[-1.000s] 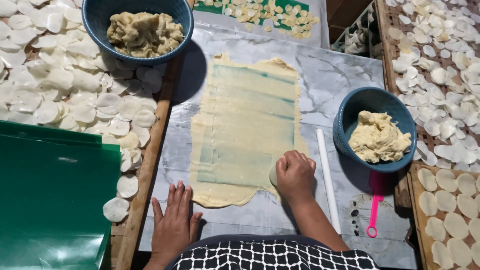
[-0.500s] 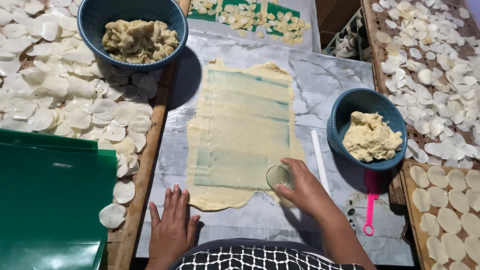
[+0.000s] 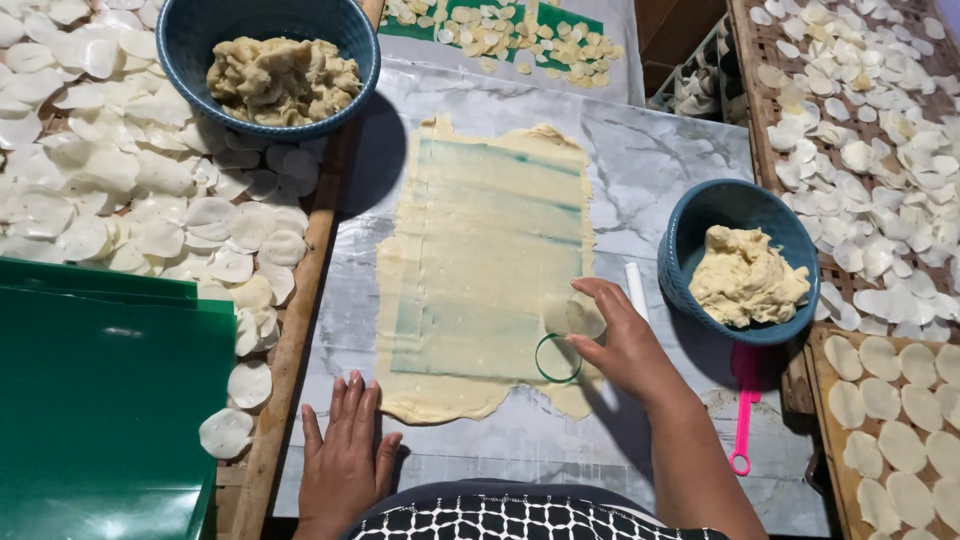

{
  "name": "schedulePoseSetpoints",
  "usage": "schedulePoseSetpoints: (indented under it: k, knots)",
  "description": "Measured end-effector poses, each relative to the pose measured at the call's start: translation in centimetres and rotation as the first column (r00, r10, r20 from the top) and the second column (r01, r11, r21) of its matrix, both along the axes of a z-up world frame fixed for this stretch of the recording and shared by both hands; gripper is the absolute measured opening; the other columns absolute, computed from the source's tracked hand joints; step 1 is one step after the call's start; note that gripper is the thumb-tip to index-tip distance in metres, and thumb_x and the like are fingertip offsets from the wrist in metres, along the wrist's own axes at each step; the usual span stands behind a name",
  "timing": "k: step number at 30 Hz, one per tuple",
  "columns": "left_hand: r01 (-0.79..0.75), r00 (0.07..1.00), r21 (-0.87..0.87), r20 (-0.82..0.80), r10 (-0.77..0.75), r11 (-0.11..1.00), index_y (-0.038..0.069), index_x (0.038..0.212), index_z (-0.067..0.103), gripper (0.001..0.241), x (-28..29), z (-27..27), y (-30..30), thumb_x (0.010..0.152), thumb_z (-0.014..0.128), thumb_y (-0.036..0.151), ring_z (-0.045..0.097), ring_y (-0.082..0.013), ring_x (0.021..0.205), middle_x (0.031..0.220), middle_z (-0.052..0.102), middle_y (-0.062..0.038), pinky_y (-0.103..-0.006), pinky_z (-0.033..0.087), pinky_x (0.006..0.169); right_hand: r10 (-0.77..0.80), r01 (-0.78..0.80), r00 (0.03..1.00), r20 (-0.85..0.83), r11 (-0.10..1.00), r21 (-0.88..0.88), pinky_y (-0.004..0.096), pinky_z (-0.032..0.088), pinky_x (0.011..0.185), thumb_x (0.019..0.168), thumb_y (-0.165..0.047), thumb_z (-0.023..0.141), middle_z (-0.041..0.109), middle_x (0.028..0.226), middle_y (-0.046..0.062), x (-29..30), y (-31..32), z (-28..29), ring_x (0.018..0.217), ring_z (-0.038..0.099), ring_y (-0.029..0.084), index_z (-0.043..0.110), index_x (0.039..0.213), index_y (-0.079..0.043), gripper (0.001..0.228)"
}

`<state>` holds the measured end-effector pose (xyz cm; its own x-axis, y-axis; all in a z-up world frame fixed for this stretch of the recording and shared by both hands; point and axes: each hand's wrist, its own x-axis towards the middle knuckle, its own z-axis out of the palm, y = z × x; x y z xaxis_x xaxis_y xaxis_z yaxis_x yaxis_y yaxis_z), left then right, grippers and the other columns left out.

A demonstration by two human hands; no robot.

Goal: Rolling out dough and cutting it into small circles using a circular mold

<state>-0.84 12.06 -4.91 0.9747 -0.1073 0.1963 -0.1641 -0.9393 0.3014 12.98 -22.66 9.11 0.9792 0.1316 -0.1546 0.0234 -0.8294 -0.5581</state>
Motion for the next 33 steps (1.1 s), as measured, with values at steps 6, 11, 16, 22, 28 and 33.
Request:
schedulePoseSetpoints:
  k: [6, 11, 16, 22, 28, 33]
  knots:
    - [0.014, 0.999, 0.005, 0.038, -0.014, 1.0, 0.006, 0.159, 0.031, 0.076, 0.1, 0.1, 0.0, 0.098, 0.046, 0.048, 0.023, -0.0321, 0.159, 0.168, 0.031, -0.017, -0.0629, 0.009, 0.126, 0.025, -0.026, 0.999, 0.046, 0.999, 0.022, 0.039, 0.045, 0.11, 0.076, -0.009, 0.079, 0.054, 0.147, 0.003, 0.3, -0.4, -1.2, 0.134, 0.054, 0.024, 0.05, 0.144, -0.019, 0.075]
    - [0.006, 1.0, 0.009, 0.008, -0.006, 1.0, 0.007, 0.158, 0.032, 0.076, 0.2, 0.0, 0.1, 0.097, 0.047, 0.049, 0.023, -0.0323, 0.159, 0.167, 0.032, -0.016, -0.0639, 0.01, 0.125, 0.021, -0.022, 1.0, 0.015, 0.999, 0.024, 0.038, 0.045, 0.109, 0.076, -0.007, 0.078, 0.053, 0.147, 0.002, 1.0, 0.1, -1.1, 0.133, 0.055, 0.024, 0.051, 0.145, -0.02, 0.075]
    - [0.012, 1.0, 0.008, -0.002, -0.012, 1.0, 0.006, 0.158, 0.032, 0.076, 0.1, 0.2, 0.1, 0.098, 0.046, 0.049, 0.022, -0.0325, 0.159, 0.168, 0.031, -0.017, -0.0633, 0.009, 0.126, 0.031, -0.031, 1.0, 0.005, 0.999, 0.025, 0.037, 0.046, 0.108, 0.076, -0.008, 0.077, 0.054, 0.144, 0.002, 1.6, 0.5, -1.1, 0.129, 0.057, 0.023, 0.052, 0.143, -0.018, 0.072]
    - [0.007, 1.0, -0.01, 0.023, -0.007, 1.0, 0.006, 0.158, 0.034, 0.077, 0.0, -0.1, 0.0, 0.096, 0.05, 0.048, 0.025, -0.0322, 0.158, 0.167, 0.034, -0.016, -0.0638, 0.012, 0.125, 0.003, 0.005, 0.995, 0.104, 0.997, -0.075, 0.048, 0.045, 0.105, 0.087, -0.059, 0.065, 0.056, 0.141, 0.013, 3.2, 1.0, -3.6, 0.128, 0.056, 0.033, 0.06, 0.135, -0.008, 0.07]
    - [-0.014, 1.0, 0.023, -0.019, 0.014, 1.0, 0.009, 0.157, 0.034, 0.074, -0.2, -0.3, 0.0, 0.097, 0.047, 0.05, 0.021, -0.0295, 0.159, 0.169, 0.03, -0.013, -0.0641, 0.008, 0.126, -0.153, 0.164, 0.887, 0.436, 0.986, 0.012, 0.041, 0.048, 0.077, 0.099, -0.012, 0.05, 0.062, 0.087, 0.008, 3.8, 3.7, -6.0, 0.081, 0.058, 0.028, 0.062, 0.082, -0.007, 0.022]
    - [-0.02, 1.0, -0.029, 0.013, 0.021, 0.999, 0.009, 0.158, 0.034, 0.08, 0.0, -0.3, -0.2, 0.092, 0.055, 0.049, 0.026, -0.0302, 0.158, 0.168, 0.033, -0.013, -0.0654, 0.013, 0.124, -0.129, 0.163, 0.859, 0.496, 0.986, -0.026, 0.042, 0.048, 0.078, 0.096, -0.01, 0.051, 0.063, 0.085, 0.009, 4.5, 3.4, -6.7, 0.081, 0.058, 0.031, 0.06, 0.08, -0.007, 0.019]
